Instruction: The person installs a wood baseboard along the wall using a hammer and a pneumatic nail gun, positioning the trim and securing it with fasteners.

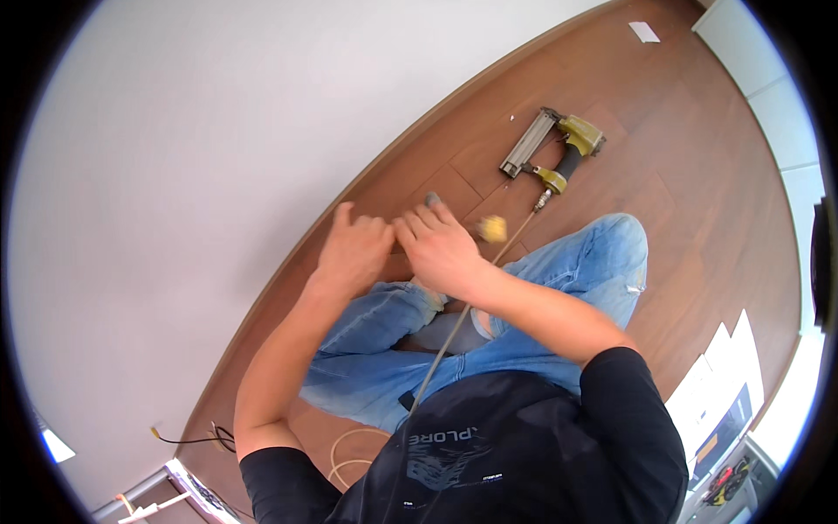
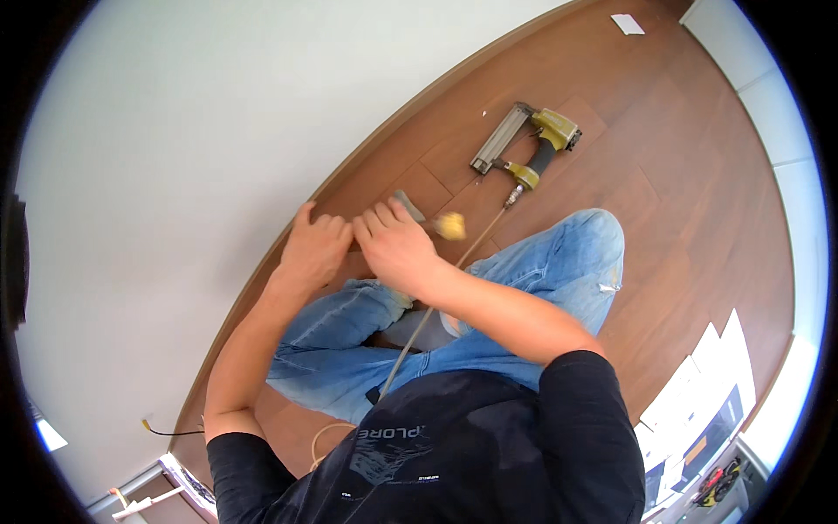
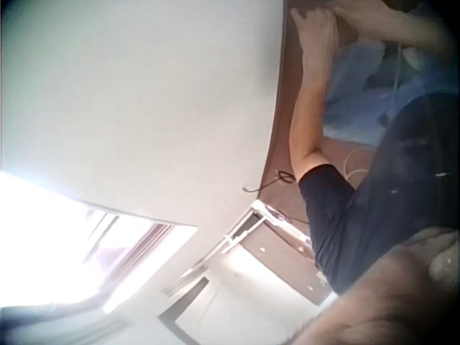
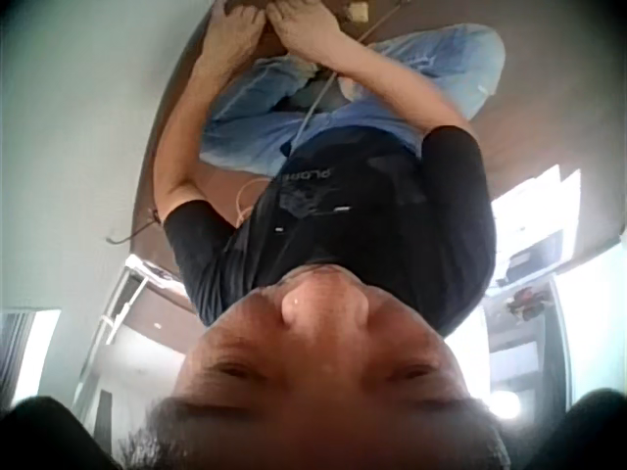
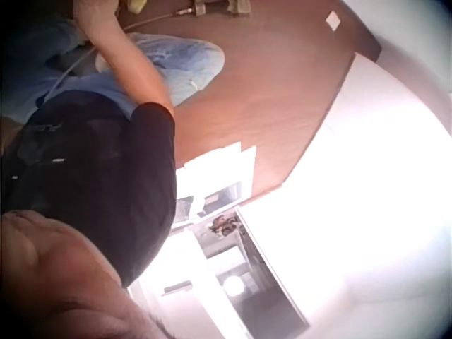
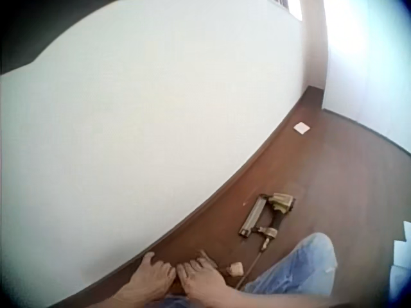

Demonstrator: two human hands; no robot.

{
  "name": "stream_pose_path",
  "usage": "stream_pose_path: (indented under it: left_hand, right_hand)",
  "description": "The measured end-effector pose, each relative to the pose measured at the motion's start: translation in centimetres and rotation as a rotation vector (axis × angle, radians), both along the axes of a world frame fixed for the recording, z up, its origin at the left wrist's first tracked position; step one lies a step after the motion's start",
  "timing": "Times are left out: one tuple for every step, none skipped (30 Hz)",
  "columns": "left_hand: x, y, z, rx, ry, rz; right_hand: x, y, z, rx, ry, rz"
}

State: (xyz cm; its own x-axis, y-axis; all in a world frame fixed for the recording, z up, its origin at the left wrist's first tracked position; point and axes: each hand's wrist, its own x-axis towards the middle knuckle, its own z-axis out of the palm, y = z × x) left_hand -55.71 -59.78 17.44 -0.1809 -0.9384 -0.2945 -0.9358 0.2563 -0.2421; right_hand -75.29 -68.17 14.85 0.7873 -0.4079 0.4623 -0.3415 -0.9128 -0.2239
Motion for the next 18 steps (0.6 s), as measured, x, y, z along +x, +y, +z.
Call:
stream_pose_path:
  left_hand:
    - [-1.5, -1.2, 1.0, -0.102, 0.010, -0.136]
    - [-2.5, -2.2, 2.3, -0.202, 0.018, -0.275]
    - [-3.5, -3.4, 4.0, -0.198, 0.014, -0.287]
    - [-4.4, -4.3, 5.9, -0.367, 0.180, -0.305]
    - [-4.9, -5.1, 6.7, -0.535, 0.351, -0.321]
    - [-3.1, -5.3, 7.0, -0.326, 0.401, -0.169]
    - [-1.9, -5.7, 6.7, -0.314, 0.383, -0.179]
    - [-0.8, -6.2, 5.7, -0.369, 0.413, 0.083]
    - [0.0, -6.8, 4.2, -0.414, 0.445, 0.351]
    - [0.7, -7.3, 3.1, -0.395, 0.427, 0.350]
    - [1.3, -8.4, 1.0, -0.241, 0.290, 0.429]
    - [1.9, -9.6, -0.7, -0.083, 0.149, 0.482]
    - [2.3, -11.2, -2.5, 0.033, 0.050, 0.510]
    - [3.0, -12.5, -3.5, 0.115, -0.052, 0.556]
    - [3.5, -14.1, -5.5, 0.148, -0.082, 0.608]
    - [4.3, -16.2, -7.3, 0.187, -0.136, 0.658]
    - [4.5, -18.3, -9.3, 0.205, -0.166, 0.701]
    - [5.7, -19.3, -11.2, 0.228, -0.219, 0.765]
  right_hand:
    - [0.5, -0.7, -0.2, 0.348, 0.174, -0.035]
    - [0.8, -1.3, -0.3, 0.698, 0.344, -0.063]
    - [-0.1, -2.1, -1.2, 0.704, 0.335, -0.071]
    - [-1.6, -3.0, -2.8, 0.715, 0.219, -0.134]
    - [-3.2, -3.9, -4.1, 0.723, 0.105, -0.200]
    - [-4.7, -4.7, -4.4, 0.728, 0.088, -0.216]
    - [-5.9, -5.1, -4.4, 0.780, -0.046, -0.311]
    - [-6.4, -5.6, -4.2, 0.828, -0.180, -0.410]
    - [-6.4, -6.5, -3.3, 0.845, -0.189, -0.418]
    - [-6.2, -7.5, -1.6, 0.863, -0.332, -0.356]
    - [-6.2, -8.3, -0.6, 0.882, -0.466, -0.309]
    - [-5.5, -9.1, 0.9, 0.883, -0.566, -0.282]
    - [-4.1, -10.2, 2.3, 0.871, -0.676, -0.253]
    - [-2.2, -11.5, 3.9, 0.944, -0.681, -0.179]
    - [-0.6, -12.6, 4.5, 1.004, -0.663, -0.126]
    - [1.0, -13.6, 5.4, 0.990, -0.712, -0.086]
    - [2.3, -14.8, 5.9, 0.965, -0.756, -0.062]
    - [4.3, -15.3, 5.7, 0.909, -0.855, -0.042]
